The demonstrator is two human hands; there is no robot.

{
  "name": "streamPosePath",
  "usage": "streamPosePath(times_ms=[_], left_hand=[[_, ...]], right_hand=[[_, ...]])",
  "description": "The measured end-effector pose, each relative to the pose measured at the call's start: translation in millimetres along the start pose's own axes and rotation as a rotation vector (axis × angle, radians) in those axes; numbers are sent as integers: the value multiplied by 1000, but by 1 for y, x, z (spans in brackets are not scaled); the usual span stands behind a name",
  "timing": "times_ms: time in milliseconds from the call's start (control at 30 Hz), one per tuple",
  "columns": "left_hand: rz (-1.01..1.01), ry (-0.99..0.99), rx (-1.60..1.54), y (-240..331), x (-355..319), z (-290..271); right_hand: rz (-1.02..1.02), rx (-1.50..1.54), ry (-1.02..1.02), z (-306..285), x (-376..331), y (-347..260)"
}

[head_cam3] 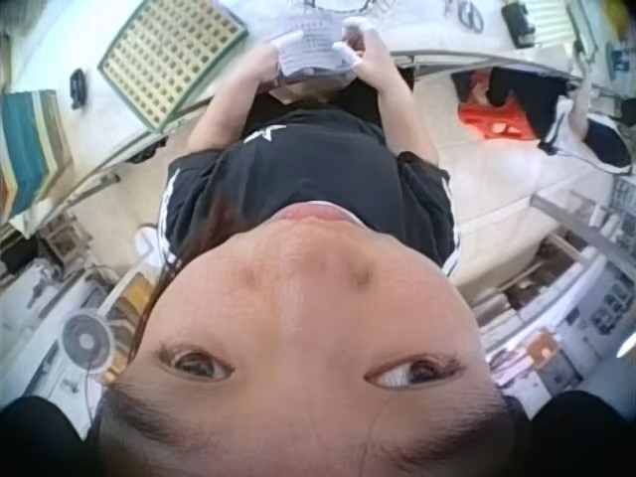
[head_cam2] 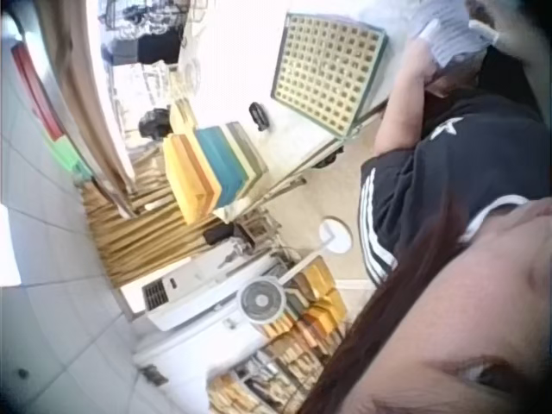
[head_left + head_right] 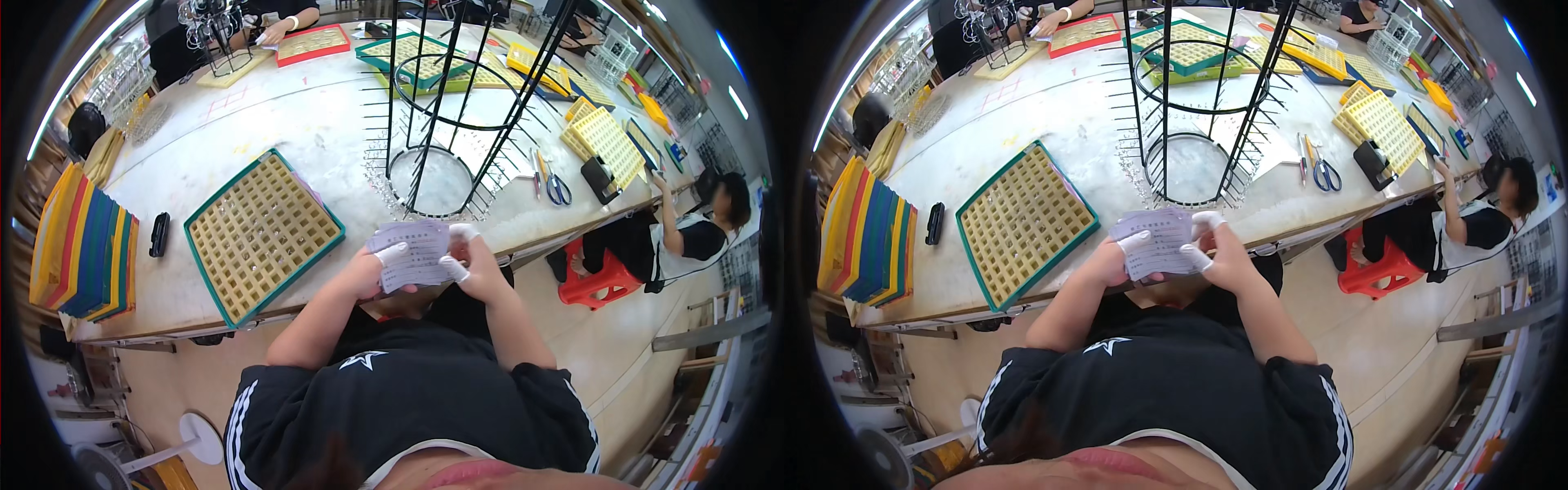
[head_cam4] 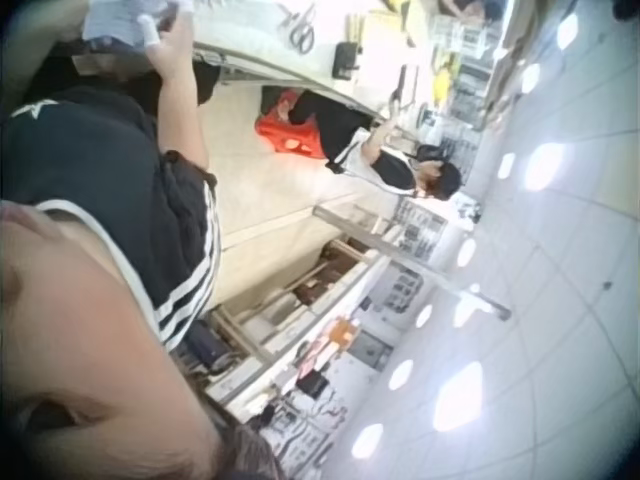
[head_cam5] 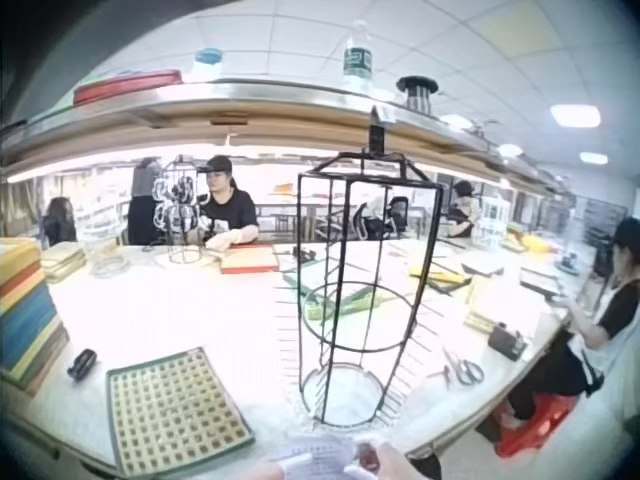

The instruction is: The person puts finger cots onto their fingers and sorts through a stack of paper forms by hand, flipping through and aligning the slips on the workbench.

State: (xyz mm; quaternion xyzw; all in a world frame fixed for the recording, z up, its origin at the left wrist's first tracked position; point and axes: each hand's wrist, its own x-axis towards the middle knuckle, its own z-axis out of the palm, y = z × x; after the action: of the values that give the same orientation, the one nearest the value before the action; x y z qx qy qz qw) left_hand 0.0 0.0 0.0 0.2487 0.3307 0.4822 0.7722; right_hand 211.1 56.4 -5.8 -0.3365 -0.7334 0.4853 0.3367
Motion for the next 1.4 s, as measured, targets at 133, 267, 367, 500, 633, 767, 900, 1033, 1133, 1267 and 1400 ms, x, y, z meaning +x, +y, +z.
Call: streamPosePath(times_ms=[133, 267, 367, 500, 633, 767, 900, 1033, 1133, 1267, 1400], left_hand=[[1, -108, 13, -13, 12, -13], [-30, -131, 69, -7, 12, -18], [-16, -130, 110, -12, 10, -17], [-33, -100, 87, -9, 10, -13], [34, -90, 115, -18, 13, -18], [-32, -53, 164, -19, 13, -20], [-45, -54, 211, -17, 13, -19], [-86, 26, 146, -10, 12, -13], [-100, -21, 174, -11, 15, -17], [-41, -59, 183, -14, 13, -17], [43, -44, 108, -18, 9, -18]], right_hand=[[22, 12, -93, 14, 14, 6], [77, 121, -140, 24, 21, 17], [154, 198, -176, 22, 20, 19], [203, 277, -184, 15, 18, 17], [135, 332, -159, 10, 17, 25], [161, 383, -134, 7, 19, 21], [136, 446, -126, 9, 23, 21], [174, 417, -169, 13, 27, 18], [158, 420, -176, 14, 25, 21], [128, 394, -128, 13, 21, 20], [131, 407, -122, 10, 21, 27]])
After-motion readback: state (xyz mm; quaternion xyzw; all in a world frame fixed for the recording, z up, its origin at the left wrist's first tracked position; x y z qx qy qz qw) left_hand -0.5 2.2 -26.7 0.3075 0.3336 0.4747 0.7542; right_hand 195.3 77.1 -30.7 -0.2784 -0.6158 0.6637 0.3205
